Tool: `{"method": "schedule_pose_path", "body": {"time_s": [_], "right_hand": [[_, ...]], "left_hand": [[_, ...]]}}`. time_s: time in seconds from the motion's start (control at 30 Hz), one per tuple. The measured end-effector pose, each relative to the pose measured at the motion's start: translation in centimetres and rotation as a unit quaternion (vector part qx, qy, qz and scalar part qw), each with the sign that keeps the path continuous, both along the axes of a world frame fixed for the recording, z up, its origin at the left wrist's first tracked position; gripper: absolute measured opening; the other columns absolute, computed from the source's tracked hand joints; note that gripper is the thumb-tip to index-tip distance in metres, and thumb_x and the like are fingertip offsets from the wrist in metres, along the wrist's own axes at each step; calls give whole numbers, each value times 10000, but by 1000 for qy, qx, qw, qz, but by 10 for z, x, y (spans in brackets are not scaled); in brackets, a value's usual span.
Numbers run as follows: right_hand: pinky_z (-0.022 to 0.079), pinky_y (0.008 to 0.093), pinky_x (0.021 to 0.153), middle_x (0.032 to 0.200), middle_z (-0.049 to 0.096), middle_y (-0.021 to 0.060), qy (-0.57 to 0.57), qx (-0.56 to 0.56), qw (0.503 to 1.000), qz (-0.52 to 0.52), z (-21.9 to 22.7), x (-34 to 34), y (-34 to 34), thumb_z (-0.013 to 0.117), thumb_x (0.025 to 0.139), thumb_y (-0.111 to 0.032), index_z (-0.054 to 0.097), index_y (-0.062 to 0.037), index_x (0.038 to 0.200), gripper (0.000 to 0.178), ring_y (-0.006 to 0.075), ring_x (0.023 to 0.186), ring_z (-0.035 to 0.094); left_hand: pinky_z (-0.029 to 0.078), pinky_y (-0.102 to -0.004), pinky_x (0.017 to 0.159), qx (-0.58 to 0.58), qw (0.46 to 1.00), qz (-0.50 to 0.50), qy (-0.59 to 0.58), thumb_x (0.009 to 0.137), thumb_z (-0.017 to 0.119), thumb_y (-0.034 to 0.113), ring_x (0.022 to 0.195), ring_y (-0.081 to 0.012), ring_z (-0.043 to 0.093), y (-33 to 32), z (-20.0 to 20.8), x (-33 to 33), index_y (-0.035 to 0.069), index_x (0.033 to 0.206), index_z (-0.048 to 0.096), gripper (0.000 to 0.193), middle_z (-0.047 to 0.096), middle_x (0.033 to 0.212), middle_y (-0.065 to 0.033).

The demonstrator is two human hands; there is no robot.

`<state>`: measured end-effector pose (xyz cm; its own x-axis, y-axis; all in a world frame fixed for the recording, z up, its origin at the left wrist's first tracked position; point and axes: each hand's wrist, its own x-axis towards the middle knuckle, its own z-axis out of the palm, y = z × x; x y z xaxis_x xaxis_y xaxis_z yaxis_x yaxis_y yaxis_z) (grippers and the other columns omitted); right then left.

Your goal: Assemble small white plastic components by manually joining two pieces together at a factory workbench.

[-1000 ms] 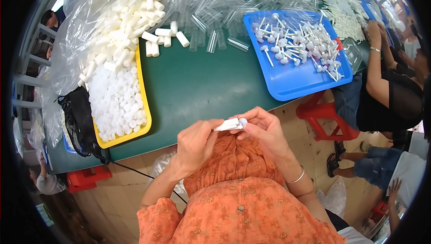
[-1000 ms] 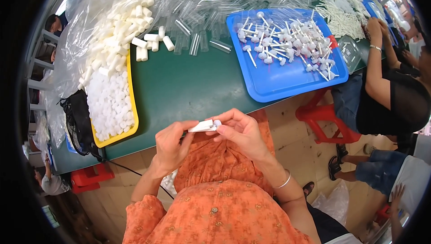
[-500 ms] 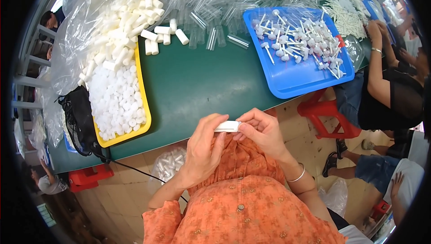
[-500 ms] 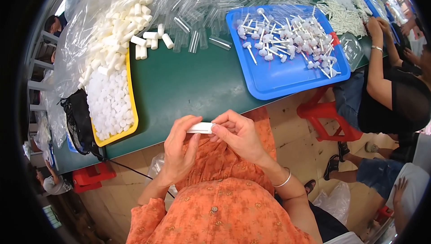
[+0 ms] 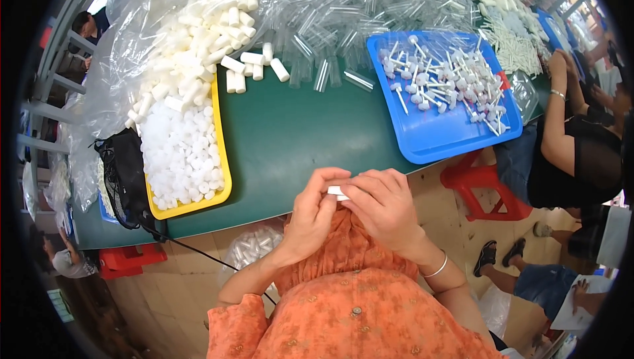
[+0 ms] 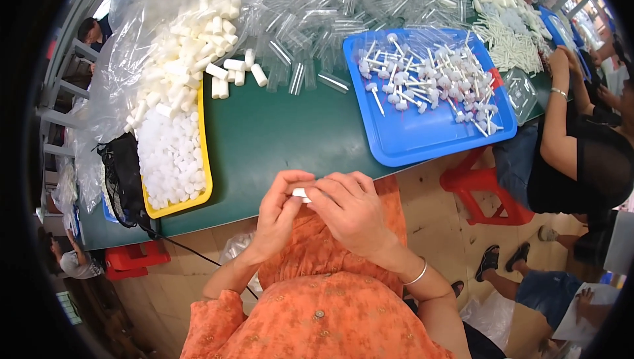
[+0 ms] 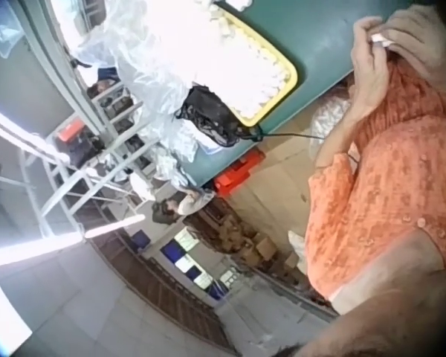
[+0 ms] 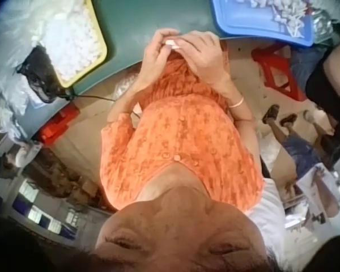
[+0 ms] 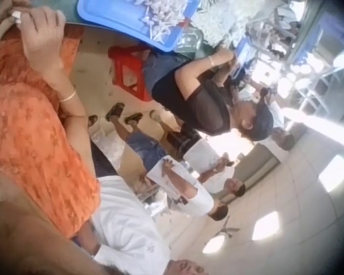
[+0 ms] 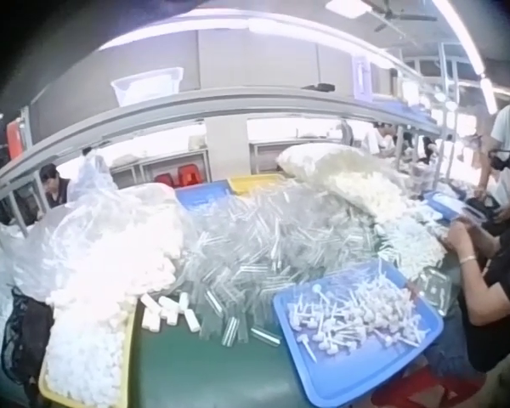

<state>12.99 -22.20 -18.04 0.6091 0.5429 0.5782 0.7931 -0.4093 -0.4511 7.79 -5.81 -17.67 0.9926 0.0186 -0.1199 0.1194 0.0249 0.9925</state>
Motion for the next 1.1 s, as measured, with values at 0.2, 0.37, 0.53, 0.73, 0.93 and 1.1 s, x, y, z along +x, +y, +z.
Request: {"method": "schedule_pose_path", "body": {"time_s": [0.2, 0.37, 0.53, 0.73, 0.93, 1.1], "right_hand": [[443, 384, 747, 954, 629, 69, 11, 18, 999, -41, -26, 15, 1, 737, 752, -48, 650, -59, 1026, 288, 253, 858, 600], [457, 386, 746, 920, 630, 67, -18, -16, 999, -37, -38, 14, 18, 727, 758, -41, 652, -56, 1030, 283, 257, 833, 609], [478, 375, 773, 949, 649, 92, 22, 41, 999, -28, -30, 20, 13, 715, 789, -24, 668, -50, 1027, 245, 263, 834, 622], [481, 260, 742, 977, 667, 86, 314, 221, 923, 15, 0, 18, -11, 644, 870, 41, 686, 0, 1046, 186, 156, 847, 623], [485, 253, 722, 990, 669, 93, 383, 213, 895, 80, -5, 11, -12, 645, 870, 45, 681, 6, 1053, 191, 151, 869, 624], [490, 266, 705, 979, 681, 94, 363, 154, 917, 61, -1, 4, -11, 662, 857, 41, 679, 1, 1018, 166, 161, 861, 633]], "left_hand": [[513, -296, 804, 271, 950, -30, -152, 892, 575, -13, 922, -163, 639, 33, 22, 83, 7, 1127, 623, 241, 655, 1071, -90], [461, -429, 742, 615, 733, 114, -267, 798, 735, 111, 870, -311, 563, 50, -5, 169, 32, 947, 626, 201, 580, 876, -125], [455, -435, 766, 578, 750, 124, -298, 752, 761, 140, 867, -336, 553, 62, -9, 177, 28, 911, 605, 250, 585, 896, -143], [510, -292, 772, 73, 992, -89, -51, 944, 582, 114, 864, -131, 642, 58, 21, 55, 37, 1149, 499, 234, 672, 943, -67], [466, -252, 823, -13, 983, -177, 36, 995, 518, 72, 912, -102, 557, 44, 13, 12, 16, 1303, 528, 313, 585, 1039, -41], [464, -237, 791, 33, 980, -188, 62, 991, 534, 70, 914, -79, 546, 46, 14, 6, 7, 1274, 546, 290, 592, 1030, -23]]}}
